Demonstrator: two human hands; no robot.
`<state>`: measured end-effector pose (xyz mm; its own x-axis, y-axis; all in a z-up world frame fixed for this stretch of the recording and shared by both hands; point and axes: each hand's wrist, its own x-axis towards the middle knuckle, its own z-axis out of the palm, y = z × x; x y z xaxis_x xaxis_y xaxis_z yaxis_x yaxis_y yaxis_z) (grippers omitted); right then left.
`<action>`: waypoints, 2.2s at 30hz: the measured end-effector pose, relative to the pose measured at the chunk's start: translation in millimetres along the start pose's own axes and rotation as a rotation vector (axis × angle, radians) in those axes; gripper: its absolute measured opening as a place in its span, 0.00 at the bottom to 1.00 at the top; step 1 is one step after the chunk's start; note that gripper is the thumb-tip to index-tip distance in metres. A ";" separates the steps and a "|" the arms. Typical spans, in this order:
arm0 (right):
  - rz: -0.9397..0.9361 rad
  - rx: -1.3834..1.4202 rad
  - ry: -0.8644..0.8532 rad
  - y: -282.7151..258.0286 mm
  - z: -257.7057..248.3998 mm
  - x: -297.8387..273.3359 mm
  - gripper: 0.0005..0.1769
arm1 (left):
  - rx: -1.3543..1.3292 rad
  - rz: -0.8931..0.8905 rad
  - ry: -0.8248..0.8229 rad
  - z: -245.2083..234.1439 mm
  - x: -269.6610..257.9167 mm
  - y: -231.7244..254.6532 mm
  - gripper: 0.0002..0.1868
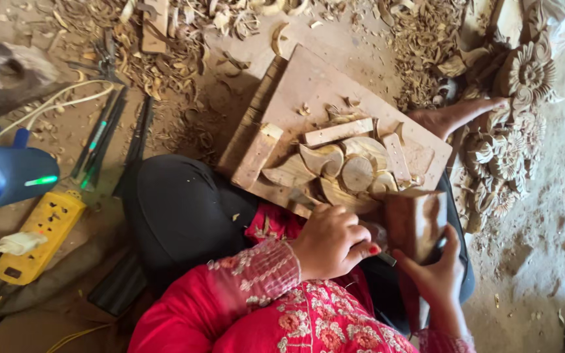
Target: The person carves a decorative floral pattern into a rectangular wooden board using a chisel and a wooden mallet. They repeatedly strike the chisel to remove wood shavings and refine the design.
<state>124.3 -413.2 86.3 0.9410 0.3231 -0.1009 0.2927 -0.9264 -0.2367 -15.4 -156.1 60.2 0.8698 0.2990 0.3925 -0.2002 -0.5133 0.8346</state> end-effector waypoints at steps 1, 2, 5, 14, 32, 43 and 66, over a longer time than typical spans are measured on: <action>0.005 -0.018 0.005 5.2 2.9 -4.1 0.67 | -0.016 0.018 0.019 8.8 0.7 -0.4 0.17; 0.054 -0.034 -0.004 9.3 6.3 -8.0 0.68 | -0.028 -0.009 -0.018 16.4 3.0 -2.5 0.18; 0.141 -0.023 -0.042 13.7 13.1 -17.1 0.70 | -0.038 -0.076 -0.072 28.8 20.6 -16.8 0.19; 0.081 0.124 -0.078 11.2 14.2 -19.8 0.71 | 0.047 -0.133 0.026 27.3 46.8 -31.6 0.18; -0.104 1.227 -0.105 -69.0 -46.1 -28.1 0.59 | 0.018 -0.172 -0.086 26.6 46.6 -36.2 0.21; -0.085 1.057 -0.126 -80.6 -38.6 -18.8 0.58 | 0.020 -0.185 0.048 29.1 54.7 -39.0 0.21; -0.054 1.206 -0.190 -110.1 -68.6 70.5 0.42 | -0.129 -0.474 0.368 26.6 96.0 -34.9 0.22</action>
<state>170.0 -301.6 171.6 0.8633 0.4719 -0.1790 -0.1096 -0.1709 -0.9792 87.1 -130.9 58.5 0.6693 0.7409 0.0560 0.0973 -0.1621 0.9820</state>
